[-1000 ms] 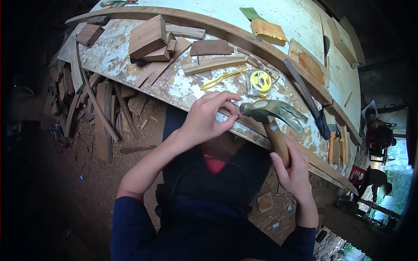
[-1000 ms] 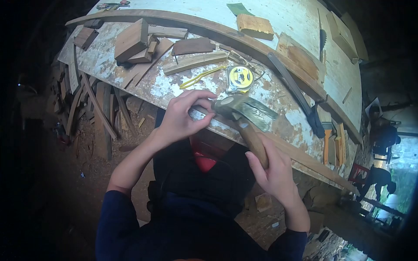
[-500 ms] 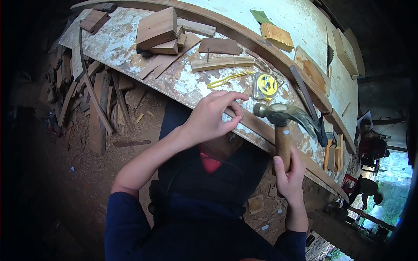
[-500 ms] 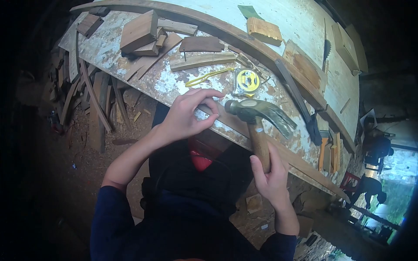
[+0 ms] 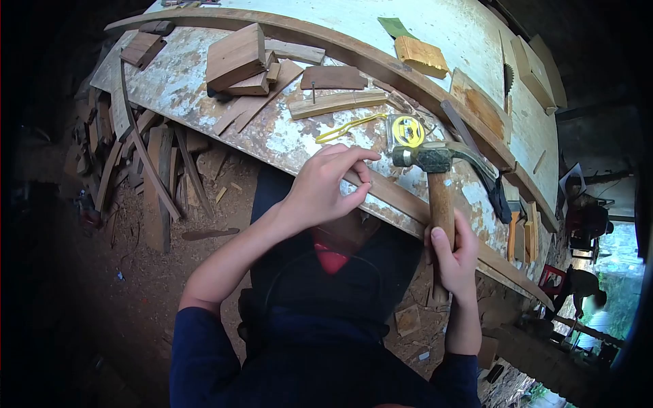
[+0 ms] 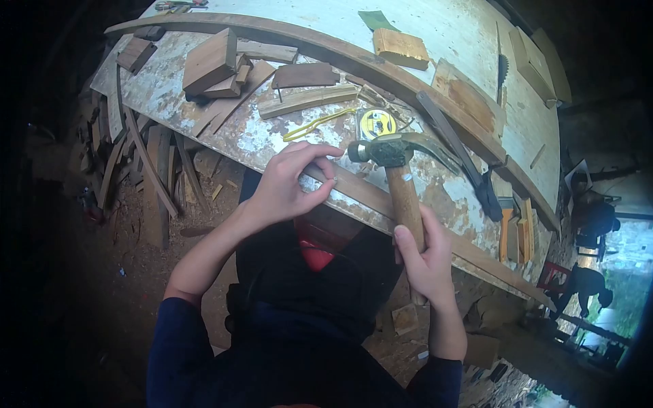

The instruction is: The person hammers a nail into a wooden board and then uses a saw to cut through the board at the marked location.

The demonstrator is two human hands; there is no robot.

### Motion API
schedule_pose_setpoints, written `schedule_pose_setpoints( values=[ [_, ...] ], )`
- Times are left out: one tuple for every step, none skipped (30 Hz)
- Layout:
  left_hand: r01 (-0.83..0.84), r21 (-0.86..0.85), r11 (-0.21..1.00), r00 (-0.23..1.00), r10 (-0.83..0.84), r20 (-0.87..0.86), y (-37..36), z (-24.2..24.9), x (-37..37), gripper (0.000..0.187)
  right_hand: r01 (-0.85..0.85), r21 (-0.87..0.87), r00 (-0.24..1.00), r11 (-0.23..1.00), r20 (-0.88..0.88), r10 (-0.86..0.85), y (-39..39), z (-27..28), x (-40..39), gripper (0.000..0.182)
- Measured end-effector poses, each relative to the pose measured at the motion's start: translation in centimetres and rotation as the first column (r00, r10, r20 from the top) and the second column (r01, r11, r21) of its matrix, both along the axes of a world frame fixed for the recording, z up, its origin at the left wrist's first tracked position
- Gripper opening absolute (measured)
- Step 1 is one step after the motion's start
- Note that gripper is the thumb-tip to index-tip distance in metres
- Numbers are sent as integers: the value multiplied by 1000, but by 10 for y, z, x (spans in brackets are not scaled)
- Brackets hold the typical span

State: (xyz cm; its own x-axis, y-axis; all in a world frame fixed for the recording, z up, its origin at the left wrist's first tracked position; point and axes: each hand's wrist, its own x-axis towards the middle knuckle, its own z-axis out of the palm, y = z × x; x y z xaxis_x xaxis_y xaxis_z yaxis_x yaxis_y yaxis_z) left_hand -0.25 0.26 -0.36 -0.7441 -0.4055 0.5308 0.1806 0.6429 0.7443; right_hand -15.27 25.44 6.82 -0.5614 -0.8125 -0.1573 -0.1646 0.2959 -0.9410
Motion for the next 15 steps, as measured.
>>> schedule_pose_setpoints(
  values=[
    [-7,1,1000,1000,7,-4,2,2,-1,42,-3,-31,998,1000,62,5,-6,-5,-6,43],
    [-27,-17,1000,1000,26,-2,5,0,-2,38,-2,-62,992,998,124,9,-12,-14,-14,42],
    [-46,-39,998,999,46,-2,5,-2,-4,34,1,-97,983,995,183,17,-16,-22,-21,41],
    [-67,-63,996,998,67,-2,5,-3,-6,31,-20,-107,977,994,210,42,-19,-27,-24,40],
    [-68,-75,995,998,68,-2,4,-4,-7,26,-6,-123,974,992,226,34,-20,-27,-27,40],
    [-70,-84,994,998,70,3,5,-3,-6,22,8,-135,969,991,247,26,-20,-28,-27,40],
    [-70,-90,993,997,71,13,6,-2,-5,17,24,-143,962,989,273,16,-20,-29,-27,40],
    [-55,-84,995,998,57,15,7,-2,-4,16,31,-145,961,989,278,11,-19,-31,-29,41],
    [-46,-80,996,999,47,15,6,-3,-5,14,33,-140,961,990,276,7,-20,-30,-30,41],
    [-38,-77,996,999,39,17,5,-3,-4,12,34,-136,961,990,276,5,-20,-29,-30,41],
    [-31,-68,997,999,33,23,5,-2,-4,12,35,-134,961,990,276,4,-20,-28,-30,41],
    [-27,-60,998,999,28,27,4,-1,-4,12,35,-133,960,990,279,3,-21,-26,-30,41],
    [-22,-51,998,999,24,33,4,0,-3,11,39,-136,959,990,284,1,-21,-26,-30,41],
    [3,-57,998,999,0,41,3,1,-3,11,43,-139,957,989,288,-1,-22,-25,-30,41],
    [26,-62,998,999,-23,48,0,3,-2,12,46,-142,957,989,290,-3,-22,-26,-31,40]
  ],
)
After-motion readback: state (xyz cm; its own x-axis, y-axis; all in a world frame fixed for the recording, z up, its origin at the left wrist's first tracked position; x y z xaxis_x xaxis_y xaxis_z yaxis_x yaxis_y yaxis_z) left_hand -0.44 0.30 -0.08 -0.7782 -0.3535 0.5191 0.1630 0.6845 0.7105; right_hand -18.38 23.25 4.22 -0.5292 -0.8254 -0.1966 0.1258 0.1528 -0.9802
